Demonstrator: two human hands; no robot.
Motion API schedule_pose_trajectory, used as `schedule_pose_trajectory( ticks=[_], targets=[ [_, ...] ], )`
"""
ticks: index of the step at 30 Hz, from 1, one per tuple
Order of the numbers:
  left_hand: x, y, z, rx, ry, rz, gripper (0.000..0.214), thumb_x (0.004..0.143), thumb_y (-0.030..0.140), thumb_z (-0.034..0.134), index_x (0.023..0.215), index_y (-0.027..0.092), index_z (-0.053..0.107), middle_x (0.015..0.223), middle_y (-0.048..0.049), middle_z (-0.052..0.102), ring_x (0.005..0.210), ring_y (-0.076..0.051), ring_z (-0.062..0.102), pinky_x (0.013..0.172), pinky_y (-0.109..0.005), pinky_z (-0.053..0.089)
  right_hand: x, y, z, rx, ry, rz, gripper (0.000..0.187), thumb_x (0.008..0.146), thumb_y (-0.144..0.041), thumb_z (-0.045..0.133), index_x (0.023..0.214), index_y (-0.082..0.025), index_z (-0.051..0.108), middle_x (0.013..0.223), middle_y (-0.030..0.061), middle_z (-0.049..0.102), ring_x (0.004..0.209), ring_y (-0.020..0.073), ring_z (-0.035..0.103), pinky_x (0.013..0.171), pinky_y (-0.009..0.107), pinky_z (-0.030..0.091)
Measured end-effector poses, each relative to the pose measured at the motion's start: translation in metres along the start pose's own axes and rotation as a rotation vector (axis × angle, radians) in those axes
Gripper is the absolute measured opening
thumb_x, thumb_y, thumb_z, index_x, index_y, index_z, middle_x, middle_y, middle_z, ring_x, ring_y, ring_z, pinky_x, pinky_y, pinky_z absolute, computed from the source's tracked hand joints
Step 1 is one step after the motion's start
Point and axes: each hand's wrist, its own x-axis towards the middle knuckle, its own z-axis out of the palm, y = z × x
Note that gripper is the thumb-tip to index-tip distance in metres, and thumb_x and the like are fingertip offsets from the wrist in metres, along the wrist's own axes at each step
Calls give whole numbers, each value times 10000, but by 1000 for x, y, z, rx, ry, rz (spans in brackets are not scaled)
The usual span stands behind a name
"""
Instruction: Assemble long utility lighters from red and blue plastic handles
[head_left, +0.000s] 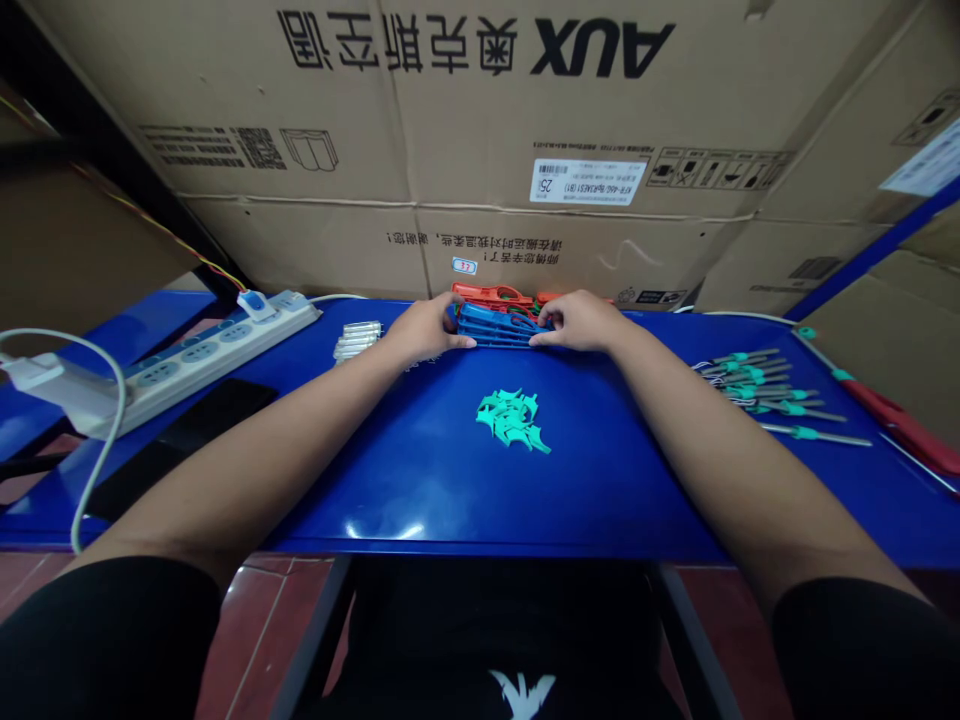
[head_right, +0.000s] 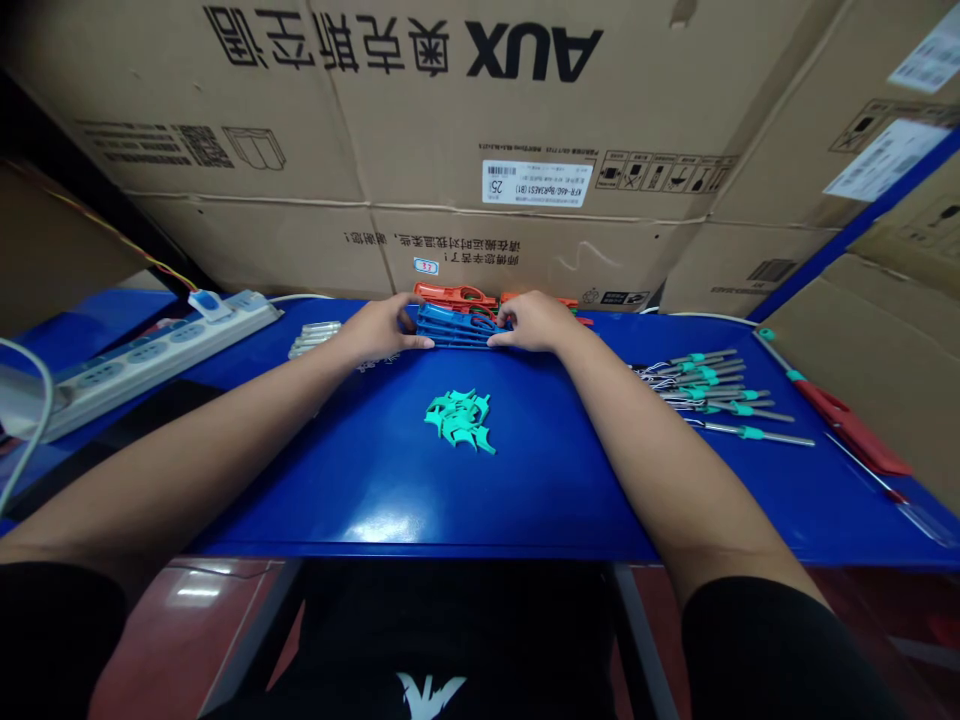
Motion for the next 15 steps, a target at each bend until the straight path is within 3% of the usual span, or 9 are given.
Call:
schedule_pose_trajectory(
  ticks=[9, 12, 15],
  targets=[
    [-2, 3, 1, 69, 30, -25, 734, 720, 552, 780, 1335, 243, 524, 1003, -55, 721, 907, -259, 683, 771, -346, 500, 0, -3, -4, 12, 18, 33, 375, 772, -541, 719, 968, -223, 748, 848, 34, 734, 744, 193, 623, 653, 299, 404],
    [-2, 7, -4, 94, 70, 24, 731, 733, 534, 772, 1342, 206, 534, 1048, -81, 704, 964, -269, 664, 807, -351, 501, -5, -11, -5, 23, 149, -26, 365, 828, -522, 663, 990, -201, 726, 922, 68, 723, 818, 223, 627, 694, 322, 429],
    [-6, 15, -25, 60, 226, 141, 610, 824, 518, 680, 1308, 160, 582, 1080, -99, 689, 995, -256, 643, 858, -350, 492, -25, -34, -2, 134, 305, -217, 400, 927, -488, 539, 1106, -165, 691, 1074, 125, 691, 947, 254, 626, 821, 377, 474]
  ],
)
